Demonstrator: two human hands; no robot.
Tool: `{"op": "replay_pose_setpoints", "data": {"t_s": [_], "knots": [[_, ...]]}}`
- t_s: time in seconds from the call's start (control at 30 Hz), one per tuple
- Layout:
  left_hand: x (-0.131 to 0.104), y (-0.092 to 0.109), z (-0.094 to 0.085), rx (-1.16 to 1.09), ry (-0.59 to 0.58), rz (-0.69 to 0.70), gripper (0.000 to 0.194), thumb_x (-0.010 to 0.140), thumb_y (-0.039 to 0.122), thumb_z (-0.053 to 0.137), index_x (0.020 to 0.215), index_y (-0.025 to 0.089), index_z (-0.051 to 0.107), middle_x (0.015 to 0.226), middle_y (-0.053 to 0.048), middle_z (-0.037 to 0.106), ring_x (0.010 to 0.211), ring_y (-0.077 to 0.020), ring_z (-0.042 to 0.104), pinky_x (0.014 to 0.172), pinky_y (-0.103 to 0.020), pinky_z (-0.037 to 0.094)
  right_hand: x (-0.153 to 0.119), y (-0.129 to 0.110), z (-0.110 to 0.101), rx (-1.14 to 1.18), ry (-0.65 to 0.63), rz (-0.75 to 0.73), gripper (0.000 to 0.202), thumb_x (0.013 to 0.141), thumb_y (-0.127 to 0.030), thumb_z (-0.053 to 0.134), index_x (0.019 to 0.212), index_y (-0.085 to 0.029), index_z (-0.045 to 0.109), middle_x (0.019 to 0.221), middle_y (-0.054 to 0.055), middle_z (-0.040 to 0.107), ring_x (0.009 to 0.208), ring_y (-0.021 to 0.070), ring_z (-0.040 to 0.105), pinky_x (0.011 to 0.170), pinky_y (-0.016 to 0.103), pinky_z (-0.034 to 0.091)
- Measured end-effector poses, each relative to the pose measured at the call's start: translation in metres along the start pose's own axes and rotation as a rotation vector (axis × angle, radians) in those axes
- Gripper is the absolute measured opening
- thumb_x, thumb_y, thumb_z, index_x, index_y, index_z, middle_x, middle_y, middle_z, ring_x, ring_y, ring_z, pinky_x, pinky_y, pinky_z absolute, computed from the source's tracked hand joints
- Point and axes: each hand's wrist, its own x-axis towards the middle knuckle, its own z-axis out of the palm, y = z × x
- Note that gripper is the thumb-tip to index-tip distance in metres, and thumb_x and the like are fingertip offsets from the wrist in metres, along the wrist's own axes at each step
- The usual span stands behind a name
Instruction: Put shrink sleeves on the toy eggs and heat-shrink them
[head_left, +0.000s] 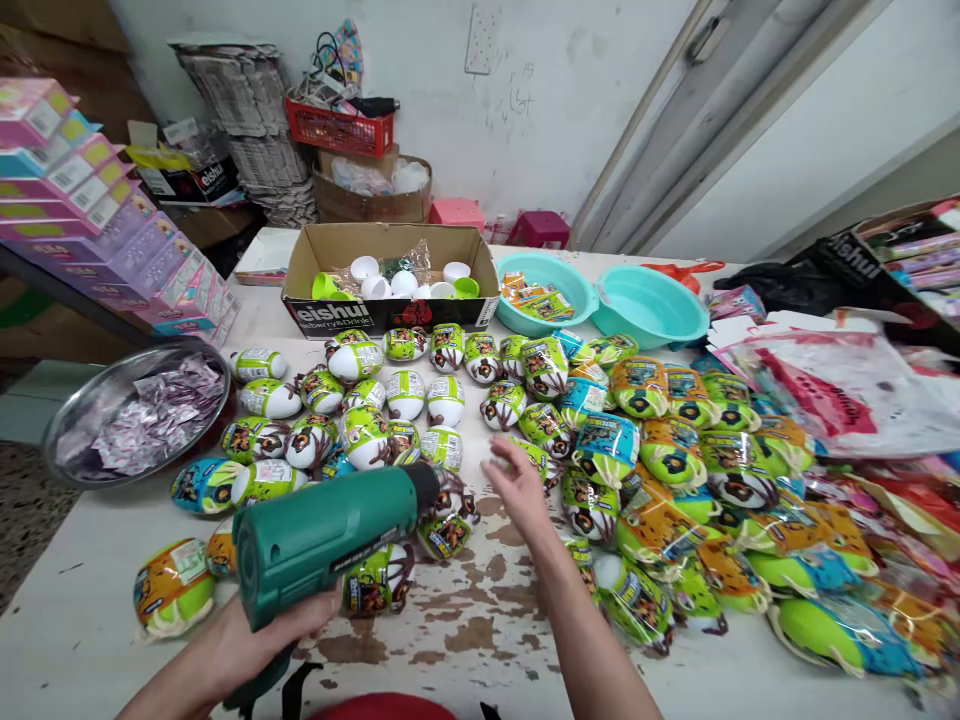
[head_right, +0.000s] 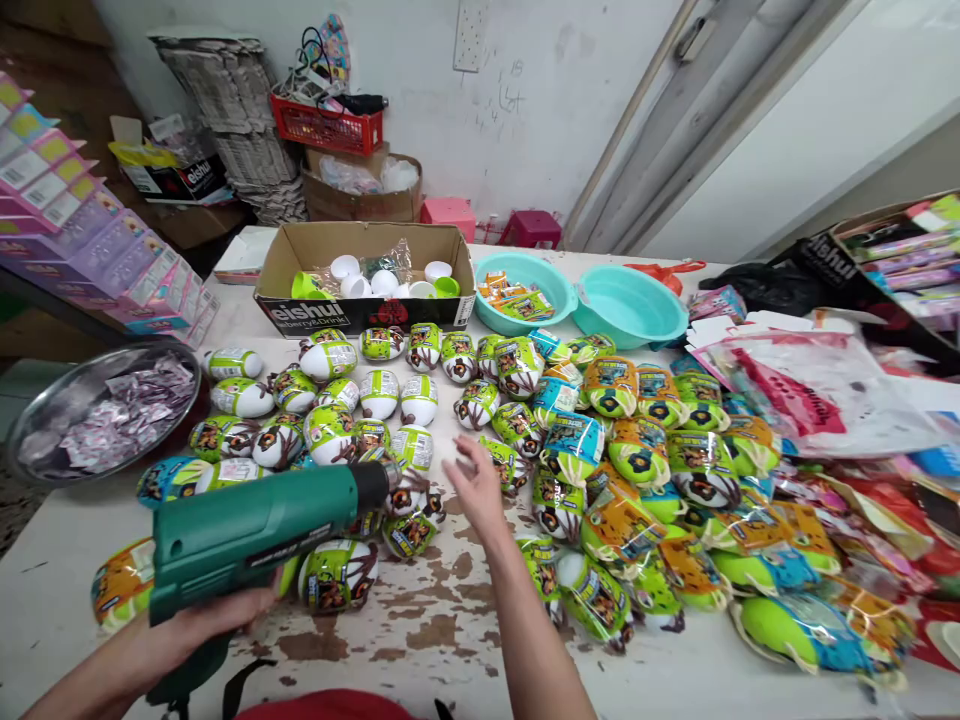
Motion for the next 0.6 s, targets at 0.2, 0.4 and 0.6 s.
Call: {"op": "replay_pose_setpoints", "data": {"t_s": [0.2, 0.4, 0.6], "knots": [[0.03, 0.026, 0.0, -0.155, -0.052, 0.072, 0.029, 0.079, 0.048, 0.06, 0.078, 0.02, 0.067, 0.073, -0.001, 0.065, 0.07, -0.0186, 0.057, 0.072, -0.028, 0.05, 0.091, 0.013, 0.001, -0.798, 0.149, 0.125, 0.049, 0.072, -0.029, 0.065, 0.115, -0.008, 0.054, 0.105, 0.02, 0.057, 0.092, 0.0307, 0.06, 0.08, 0.044, 0.048], [0.033, 0.028, 0.003, -0.133, 0.021, 0.027, 0.031, 0.074, 0.047, 0.064, 0.085, 0.018, 0.068, 0.076, -0.004, 0.069, 0.074, -0.0222, 0.062, 0.077, -0.033, 0.052, 0.096, 0.011, -0.019, -0.793, 0.197, 0.128, 0.027, 0.076, -0.017, 0.055, 0.102, -0.01, 0.061, 0.091, 0.015, 0.067, 0.084, 0.0279, 0.063, 0.079, 0.04, 0.047], [0.036, 0.035, 0.008, -0.126, 0.01, 0.066, 0.037, 0.068, 0.048, 0.068, 0.089, 0.018, 0.071, 0.097, -0.009, 0.074, 0.091, -0.0254, 0.065, 0.092, -0.036, 0.049, 0.037, -0.009, -0.01, -0.312, 0.133, -0.161, 0.029, 0.079, -0.025, 0.052, 0.103, -0.016, 0.066, 0.094, 0.008, 0.071, 0.079, 0.0204, 0.065, 0.078, 0.034, 0.052]]}}
